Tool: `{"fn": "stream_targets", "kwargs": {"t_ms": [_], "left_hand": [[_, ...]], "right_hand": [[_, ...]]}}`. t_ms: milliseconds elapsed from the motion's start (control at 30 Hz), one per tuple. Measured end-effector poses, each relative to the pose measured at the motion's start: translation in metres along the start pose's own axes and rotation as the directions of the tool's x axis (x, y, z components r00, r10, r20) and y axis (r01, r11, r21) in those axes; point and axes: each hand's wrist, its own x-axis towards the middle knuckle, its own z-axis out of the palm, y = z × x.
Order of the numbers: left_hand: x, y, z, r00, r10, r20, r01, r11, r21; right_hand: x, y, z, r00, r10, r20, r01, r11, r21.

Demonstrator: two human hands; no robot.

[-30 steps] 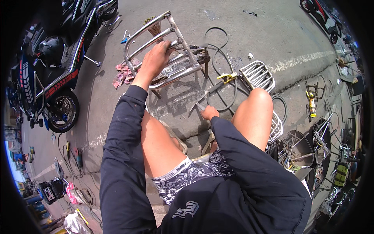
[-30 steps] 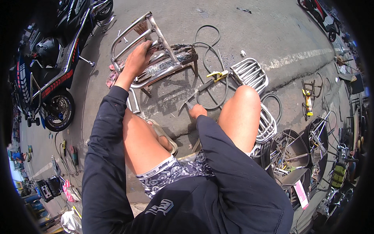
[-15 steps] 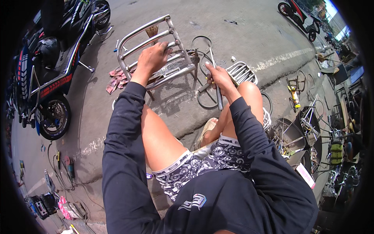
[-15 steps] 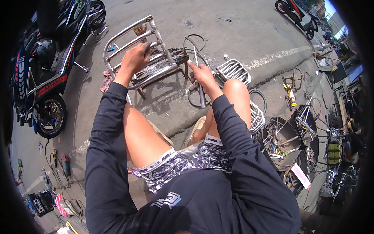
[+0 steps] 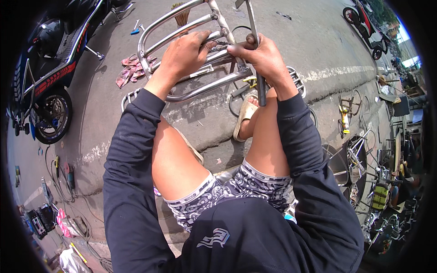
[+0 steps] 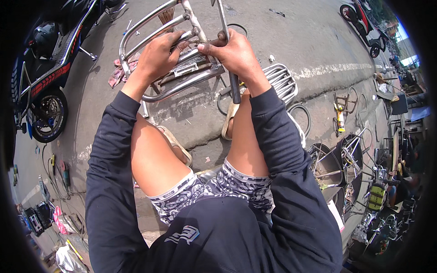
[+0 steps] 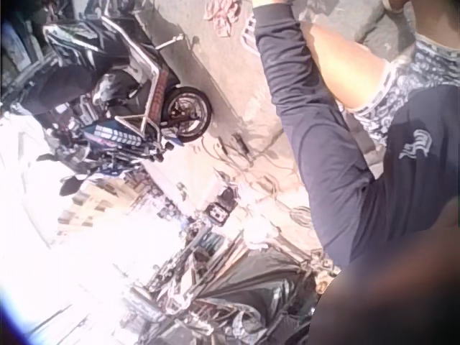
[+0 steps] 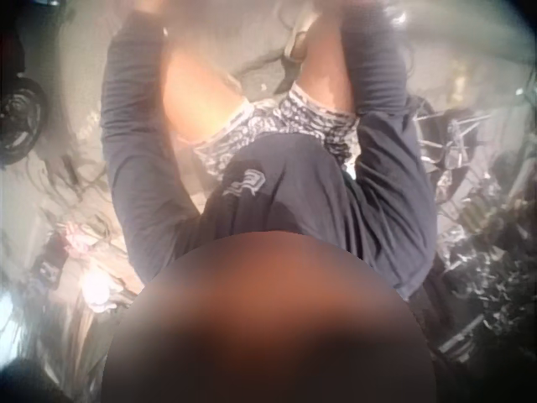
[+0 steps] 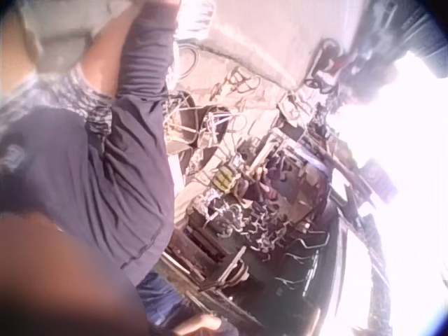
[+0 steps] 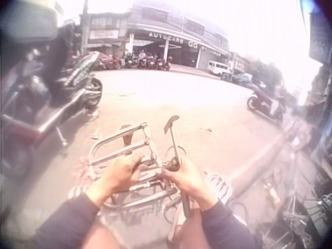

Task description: The person sits on the ground and welds a metal frame using a handheld welding torch. They repeatedly position the frame, apply welds to joints, and inspect the connections. The person also uses a metal file to smooth the welded areas.

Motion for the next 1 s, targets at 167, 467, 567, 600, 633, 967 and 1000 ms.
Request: {"fn": "stream_targets", "kwargs": {"t_ms": [167,467,567,600,633,967,1000], "left_hand": [[0.003,-0.006,-0.004,0.991,0.011,-0.136,-0.014,1.0,-0.024],[0.002,-0.012,0.003,0.992,0.093,-0.086,-0.083,0.99,0.113],[0.003,-0.006,0.005,0.993,0.101,-0.065,-0.094,0.991,0.096],[0.005,-0.005,0.005,0.988,0.117,-0.097,-0.108,0.99,0.087],[0.006,-0.004,0.004,0.982,0.135,-0.132,-0.125,0.989,0.079],[0.0,-0.021,-0.008,0.998,-0.052,0.022,0.056,0.943,-0.328],[0.001,-0.024,-0.012,0.986,-0.14,0.092,0.165,0.901,-0.402]], "right_hand": [[0.001,-0.002,-0.013,0.998,0.044,0.033,-0.052,0.946,0.32],[0.001,-0.009,-0.021,0.966,0.09,0.244,-0.096,0.995,0.012],[-0.003,-0.008,-0.018,0.981,0.059,0.186,-0.088,0.985,0.151],[-0.001,-0.006,-0.014,0.996,0.014,0.084,-0.035,0.964,0.262],[-0.001,-0.005,-0.014,0.998,0.034,0.052,-0.046,0.964,0.262],[-0.016,0.007,-0.047,0.974,0.186,-0.133,-0.111,0.893,0.436],[-0.017,0.006,-0.048,0.966,0.213,-0.144,-0.115,0.86,0.498]]}}
